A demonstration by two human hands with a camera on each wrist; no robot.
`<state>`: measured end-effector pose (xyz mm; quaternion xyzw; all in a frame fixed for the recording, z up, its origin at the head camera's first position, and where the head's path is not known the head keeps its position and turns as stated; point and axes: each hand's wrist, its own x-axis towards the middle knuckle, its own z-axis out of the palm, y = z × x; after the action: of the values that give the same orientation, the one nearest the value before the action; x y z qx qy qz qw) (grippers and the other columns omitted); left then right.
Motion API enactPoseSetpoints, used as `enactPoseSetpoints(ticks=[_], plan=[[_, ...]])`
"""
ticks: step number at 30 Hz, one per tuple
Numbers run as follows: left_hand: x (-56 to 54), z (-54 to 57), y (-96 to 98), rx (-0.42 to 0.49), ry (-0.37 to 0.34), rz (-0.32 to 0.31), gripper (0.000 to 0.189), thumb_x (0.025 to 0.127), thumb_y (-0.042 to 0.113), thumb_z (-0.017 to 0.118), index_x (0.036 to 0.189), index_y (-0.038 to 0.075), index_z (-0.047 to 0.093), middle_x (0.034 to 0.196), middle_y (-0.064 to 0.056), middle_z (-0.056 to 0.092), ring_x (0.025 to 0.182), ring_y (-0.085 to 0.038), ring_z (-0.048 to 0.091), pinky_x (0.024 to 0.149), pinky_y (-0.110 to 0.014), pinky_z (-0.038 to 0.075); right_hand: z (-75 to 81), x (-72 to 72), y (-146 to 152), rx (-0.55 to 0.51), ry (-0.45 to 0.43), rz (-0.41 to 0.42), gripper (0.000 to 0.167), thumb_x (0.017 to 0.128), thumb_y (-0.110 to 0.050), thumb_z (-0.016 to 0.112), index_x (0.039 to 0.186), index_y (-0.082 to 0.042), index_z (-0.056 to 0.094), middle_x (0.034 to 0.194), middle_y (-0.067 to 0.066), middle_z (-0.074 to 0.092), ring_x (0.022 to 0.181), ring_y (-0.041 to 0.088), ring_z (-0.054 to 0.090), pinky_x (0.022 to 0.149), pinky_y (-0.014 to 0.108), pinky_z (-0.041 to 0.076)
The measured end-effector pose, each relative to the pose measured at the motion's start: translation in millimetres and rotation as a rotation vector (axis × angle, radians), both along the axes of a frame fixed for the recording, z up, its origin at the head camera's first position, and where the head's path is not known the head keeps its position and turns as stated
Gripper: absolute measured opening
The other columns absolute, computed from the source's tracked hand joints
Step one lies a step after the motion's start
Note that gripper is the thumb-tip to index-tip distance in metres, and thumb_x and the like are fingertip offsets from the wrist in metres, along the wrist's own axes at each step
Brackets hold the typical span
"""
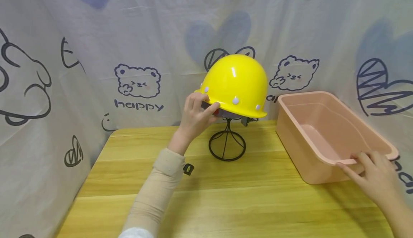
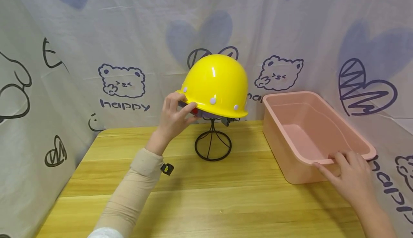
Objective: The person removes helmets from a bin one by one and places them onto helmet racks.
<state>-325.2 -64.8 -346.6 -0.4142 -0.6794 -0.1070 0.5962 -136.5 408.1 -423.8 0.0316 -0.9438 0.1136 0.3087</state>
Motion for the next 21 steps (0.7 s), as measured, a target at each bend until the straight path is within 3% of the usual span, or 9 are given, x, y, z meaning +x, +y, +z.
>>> enactPoseSetpoints(ticks=[9,15,21], plan=[[-0.3,-12.0,-5.3,-0.010,-0.026,0.040,0.066,0.064,0.045,0.088,0.108,0.019,0.045,0.105,-0.012,0.042,0.100,-0.030,0.043,0.086,-0.045,0.047,-0.1,-1.1,-2,-0.001,0.032,0.017,0.055,0.086,-0.054,0.064,0.097,0.000,0.059,0.101,0.024,0.052,0.092,0.044,0.046,0.078,0.060,0.032],[3.5,-17.7,-10.0,-0.035,-0.063,0.059,0.063,0.067,0.038,0.088,0.109,0.020,0.044,0.108,-0.012,0.042,0.103,-0.030,0.043,0.089,-0.043,0.049,-1.4,-1.3,-3,0.006,0.059,0.038,0.058,0.086,-0.058,0.063,0.095,0.000,0.059,0.098,0.024,0.053,0.089,0.043,0.047,0.076,0.058,0.032],[7.0,-21.4,-16.7,-0.098,-0.103,0.025,0.055,0.074,0.030,0.085,0.112,0.021,0.046,0.112,-0.012,0.043,0.104,-0.029,0.044,0.091,-0.040,0.049,0.2,0.7,-2,0.005,0.055,0.032,0.058,0.086,-0.058,0.062,0.096,-0.001,0.059,0.098,0.023,0.052,0.088,0.041,0.046,0.075,0.057,0.030]])
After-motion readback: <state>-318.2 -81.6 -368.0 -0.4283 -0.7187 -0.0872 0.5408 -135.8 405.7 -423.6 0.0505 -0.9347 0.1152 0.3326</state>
